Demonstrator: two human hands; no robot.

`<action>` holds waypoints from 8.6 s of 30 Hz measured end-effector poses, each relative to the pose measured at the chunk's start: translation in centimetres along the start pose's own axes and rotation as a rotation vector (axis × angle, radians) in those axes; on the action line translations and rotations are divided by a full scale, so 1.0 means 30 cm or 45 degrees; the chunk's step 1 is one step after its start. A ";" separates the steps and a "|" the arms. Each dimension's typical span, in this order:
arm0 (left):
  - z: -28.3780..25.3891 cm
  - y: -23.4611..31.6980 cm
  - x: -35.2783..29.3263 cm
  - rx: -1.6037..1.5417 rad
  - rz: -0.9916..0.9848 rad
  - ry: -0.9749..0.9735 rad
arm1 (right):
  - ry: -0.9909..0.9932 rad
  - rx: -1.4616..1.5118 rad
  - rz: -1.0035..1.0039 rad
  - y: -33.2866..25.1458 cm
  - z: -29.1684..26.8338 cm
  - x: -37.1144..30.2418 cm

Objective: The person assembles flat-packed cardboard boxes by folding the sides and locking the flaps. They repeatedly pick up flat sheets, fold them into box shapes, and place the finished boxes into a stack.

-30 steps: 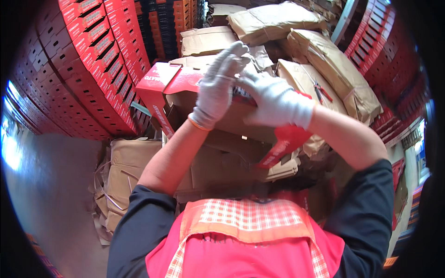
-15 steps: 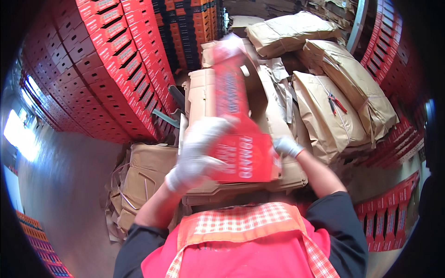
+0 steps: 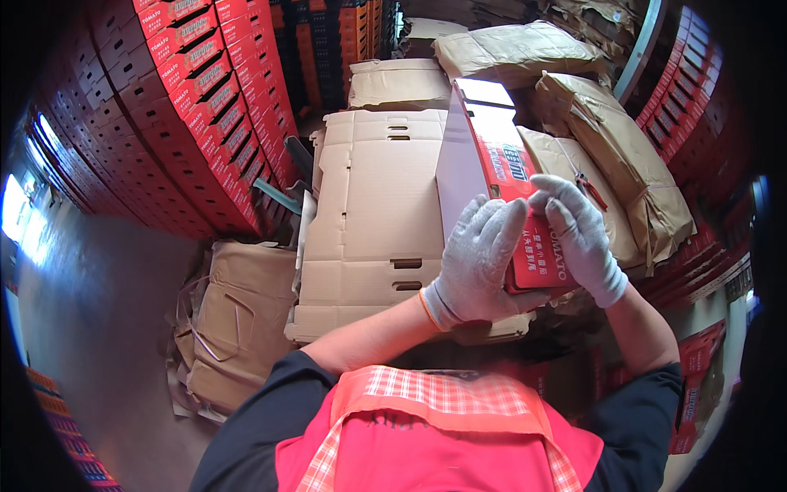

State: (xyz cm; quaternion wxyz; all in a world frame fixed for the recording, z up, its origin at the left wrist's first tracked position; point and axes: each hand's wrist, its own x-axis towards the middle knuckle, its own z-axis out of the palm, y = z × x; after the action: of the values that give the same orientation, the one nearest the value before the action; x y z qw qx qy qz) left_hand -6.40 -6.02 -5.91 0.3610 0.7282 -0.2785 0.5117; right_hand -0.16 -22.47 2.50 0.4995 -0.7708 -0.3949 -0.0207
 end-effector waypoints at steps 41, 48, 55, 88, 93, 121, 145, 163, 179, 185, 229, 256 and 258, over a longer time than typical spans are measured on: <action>-0.739 -0.044 -0.614 0.526 -1.080 -0.527 | -0.649 -0.761 -0.116 0.215 0.685 -0.137; -0.601 -0.089 -0.769 -0.435 -1.329 -0.281 | -0.127 -0.780 0.181 0.044 0.353 -0.505; -0.169 0.086 -0.774 -1.210 -1.272 -1.518 | 0.292 -0.746 0.374 -0.102 0.149 -0.965; 1.290 0.589 -1.436 -0.905 0.318 -2.107 | 0.290 -1.097 1.588 0.834 -0.013 -1.954; 1.219 0.652 -1.376 -0.914 0.404 -2.171 | 0.259 -1.056 1.651 0.887 0.023 -2.024; -0.624 -0.784 -0.696 0.068 -2.046 0.092 | 0.195 -0.792 1.038 0.906 0.332 -0.088; -0.742 -0.521 -0.689 0.965 -0.085 -1.001 | 0.335 -0.890 -0.407 0.774 0.080 -0.145; -0.501 -0.002 -0.283 -0.159 -1.206 -2.019 | -1.524 -0.145 -0.120 0.286 0.122 -0.285; -0.483 -0.420 -0.534 0.679 -1.252 -0.901 | -0.076 -0.519 0.018 0.709 0.247 -0.098; -0.357 -0.438 -0.583 -1.145 -1.944 0.630 | 0.129 1.041 0.974 0.891 0.294 -0.074; -0.260 -0.104 0.209 0.496 -0.346 -0.892 | -0.259 -1.245 -0.607 0.032 0.049 0.248; -0.618 0.079 -0.206 0.355 -0.378 -0.556 | -0.059 0.983 0.878 0.665 0.063 -0.054; -0.536 0.078 -0.075 0.411 -0.265 -0.709 | -0.135 0.778 0.945 0.836 0.221 -0.199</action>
State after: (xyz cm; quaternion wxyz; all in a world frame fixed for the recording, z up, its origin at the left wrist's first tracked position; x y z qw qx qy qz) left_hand -17.70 5.74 -4.00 0.2012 0.9123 -0.2060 0.2912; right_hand 9.12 -25.53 -22.26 0.6557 -0.6778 -0.1060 0.3153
